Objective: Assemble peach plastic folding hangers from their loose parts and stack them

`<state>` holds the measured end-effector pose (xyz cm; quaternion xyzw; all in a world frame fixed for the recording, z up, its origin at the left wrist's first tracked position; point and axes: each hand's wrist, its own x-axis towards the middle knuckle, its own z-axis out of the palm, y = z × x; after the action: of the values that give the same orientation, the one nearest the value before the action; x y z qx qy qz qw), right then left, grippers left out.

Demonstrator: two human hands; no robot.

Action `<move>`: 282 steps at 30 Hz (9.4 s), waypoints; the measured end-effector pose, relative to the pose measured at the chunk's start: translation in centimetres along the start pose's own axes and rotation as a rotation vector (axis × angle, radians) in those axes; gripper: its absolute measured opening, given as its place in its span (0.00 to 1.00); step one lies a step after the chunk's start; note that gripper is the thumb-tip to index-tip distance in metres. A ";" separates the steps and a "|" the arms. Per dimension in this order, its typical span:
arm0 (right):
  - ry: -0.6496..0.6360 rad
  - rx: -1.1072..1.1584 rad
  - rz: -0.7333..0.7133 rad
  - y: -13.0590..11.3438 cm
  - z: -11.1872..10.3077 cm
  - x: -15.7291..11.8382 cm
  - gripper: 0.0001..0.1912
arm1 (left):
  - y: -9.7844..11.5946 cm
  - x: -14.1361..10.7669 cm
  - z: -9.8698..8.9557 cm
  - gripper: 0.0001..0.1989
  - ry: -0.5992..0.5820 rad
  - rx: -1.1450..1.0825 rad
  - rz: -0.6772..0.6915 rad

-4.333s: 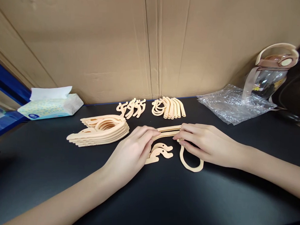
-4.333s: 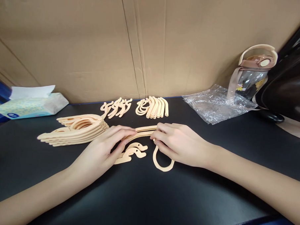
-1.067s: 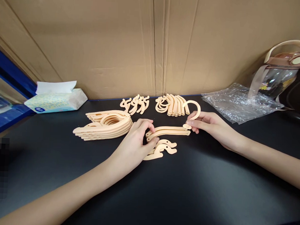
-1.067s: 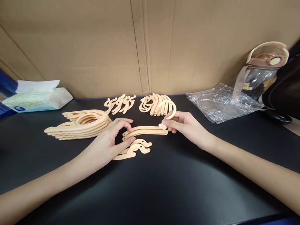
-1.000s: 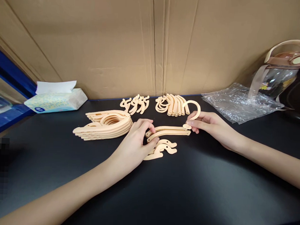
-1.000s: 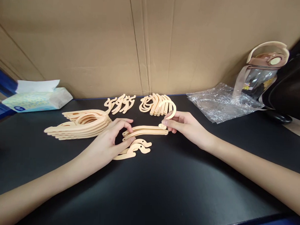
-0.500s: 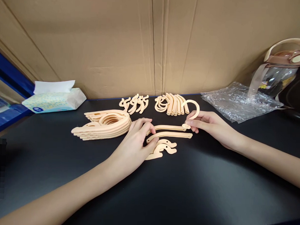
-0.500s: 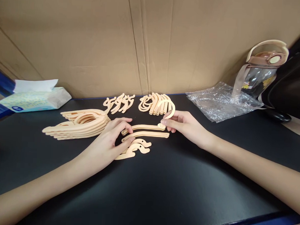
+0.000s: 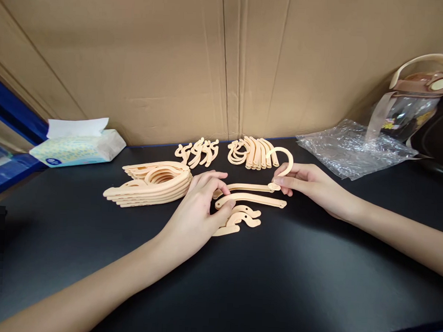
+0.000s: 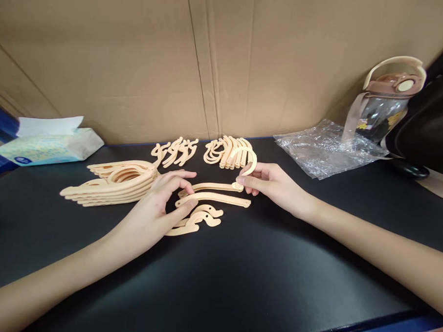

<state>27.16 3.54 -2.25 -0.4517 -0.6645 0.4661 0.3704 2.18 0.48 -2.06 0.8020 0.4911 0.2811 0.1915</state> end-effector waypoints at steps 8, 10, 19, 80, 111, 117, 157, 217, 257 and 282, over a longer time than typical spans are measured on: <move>-0.001 0.018 0.010 -0.1 0.1 -0.1 0.10 | 0.3 0.4 -0.4 0.08 -0.010 -0.286 -0.095; -0.004 0.018 0.013 -0.1 0.1 -0.1 0.09 | 0.4 0.5 -0.4 0.08 -0.009 -0.360 -0.111; -0.007 0.002 0.011 -0.1 0.0 0.0 0.10 | 0.4 0.8 -0.4 0.10 -0.005 -0.550 -0.181; -0.045 -0.064 -0.009 -0.3 0.0 -0.3 0.14 | 2.4 -1.0 -0.1 0.13 -0.149 -0.335 -0.135; -0.277 0.127 0.128 -3.5 2.7 -0.9 0.15 | 2.8 -0.2 -3.5 0.16 -0.156 -0.041 0.008; -0.285 0.156 0.086 -2.7 3.4 -0.5 0.14 | 1.5 -0.4 -2.5 0.10 -0.141 0.135 0.136; -0.248 0.311 0.058 -1.3 2.6 -0.3 0.14 | -1.3 -1.0 -1.2 0.07 -0.096 0.280 0.532; -0.216 0.199 -0.023 -1.4 3.4 -0.8 0.12 | -0.6 -1.6 -0.8 0.13 -0.025 0.498 0.673; -0.315 0.193 0.026 -1.9 3.1 -0.8 0.16 | -0.7 -1.7 -0.6 0.14 -0.060 0.527 0.627; -0.304 0.161 0.011 -1.7 3.2 -0.9 0.16 | -0.6 -1.7 -0.5 0.16 -0.059 0.470 0.549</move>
<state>24.05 1.53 -1.64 -0.3485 -0.6709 0.5828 0.2979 0.80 -0.73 -2.47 0.9338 0.3031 0.1783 -0.0667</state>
